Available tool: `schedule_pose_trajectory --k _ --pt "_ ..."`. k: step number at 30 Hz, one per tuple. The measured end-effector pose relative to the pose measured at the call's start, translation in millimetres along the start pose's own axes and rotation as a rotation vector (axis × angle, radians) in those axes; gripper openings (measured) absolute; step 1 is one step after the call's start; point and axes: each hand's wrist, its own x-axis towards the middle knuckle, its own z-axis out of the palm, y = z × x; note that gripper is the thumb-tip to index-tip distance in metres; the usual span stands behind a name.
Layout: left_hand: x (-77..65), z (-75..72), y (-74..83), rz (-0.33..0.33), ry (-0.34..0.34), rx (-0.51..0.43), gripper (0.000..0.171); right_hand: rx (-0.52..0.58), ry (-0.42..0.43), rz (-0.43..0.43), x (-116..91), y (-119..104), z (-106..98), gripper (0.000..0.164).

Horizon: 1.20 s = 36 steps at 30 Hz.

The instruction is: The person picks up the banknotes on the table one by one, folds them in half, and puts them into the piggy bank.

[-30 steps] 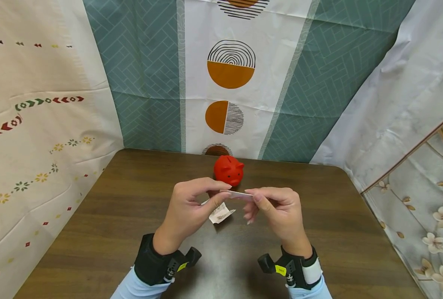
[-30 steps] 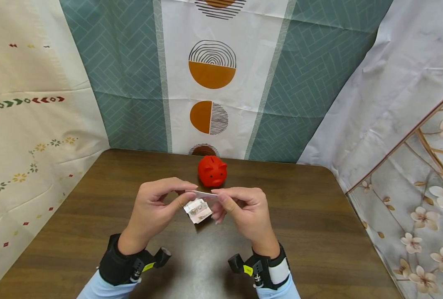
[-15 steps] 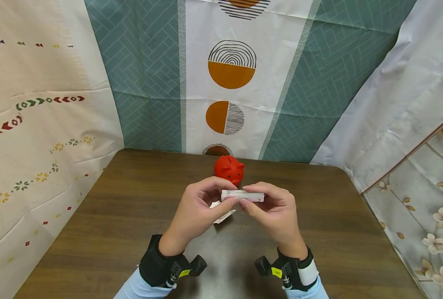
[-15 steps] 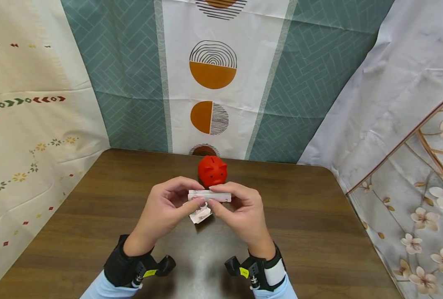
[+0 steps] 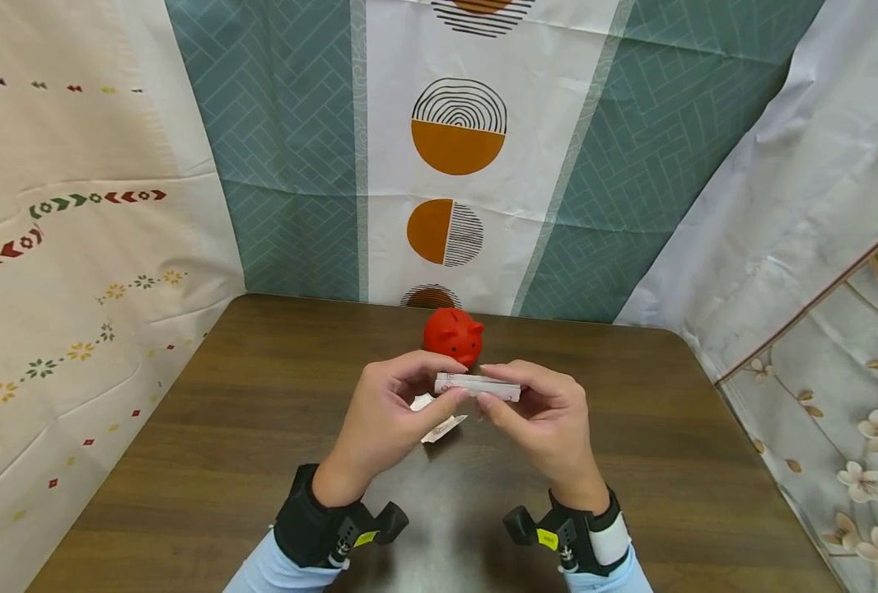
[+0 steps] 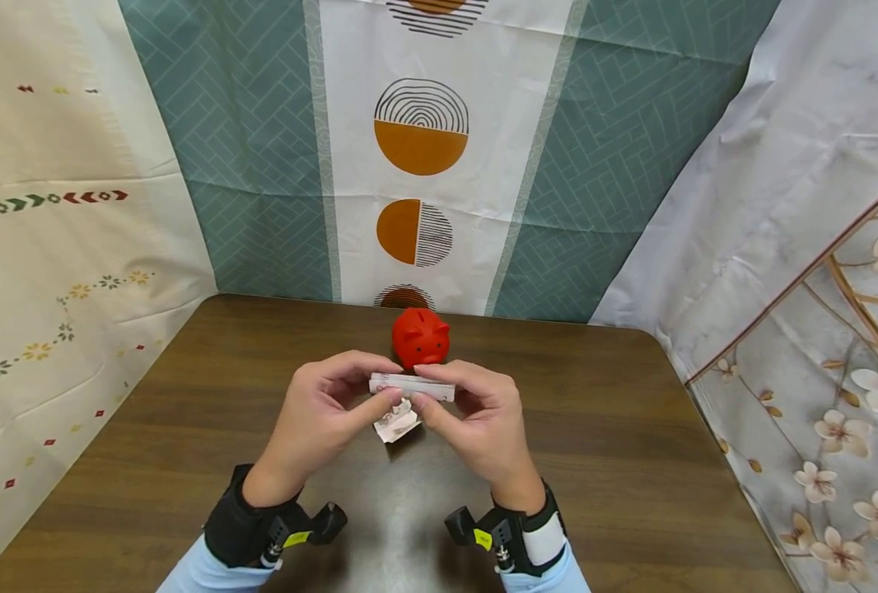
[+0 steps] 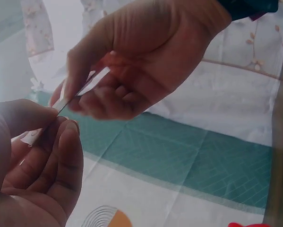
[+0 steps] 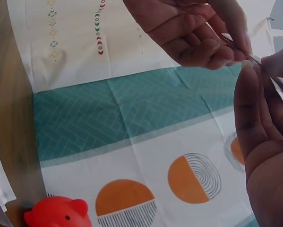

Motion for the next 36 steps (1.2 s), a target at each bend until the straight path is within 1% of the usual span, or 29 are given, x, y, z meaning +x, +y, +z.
schedule_pose_trajectory --k 3,5,11,17,29,36 --pt "-0.1 -2.8 0.2 0.009 0.008 0.023 0.020 0.007 0.004 0.001 -0.2 0.8 0.6 0.036" --pt "-0.1 -3.7 0.1 0.010 0.001 0.028 0.018 -0.005 0.007 0.000 -0.3 1.0 0.7 0.036" --pt "0.0 -5.6 0.9 0.007 -0.017 0.011 0.018 -0.012 0.024 0.009 -0.5 0.3 -1.8 0.035" --pt "0.7 -10.3 3.6 -0.005 -0.027 0.021 0.018 0.007 0.018 0.017 -0.4 -0.2 -4.0 0.035" --pt "1.4 -16.1 4.8 -0.032 -0.031 0.021 0.018 -0.021 0.024 0.021 0.5 -2.4 -9.1 0.034" --pt "2.2 -19.0 4.6 -0.016 -0.028 0.015 0.018 -0.030 0.027 0.036 0.4 -2.8 -11.4 0.031"
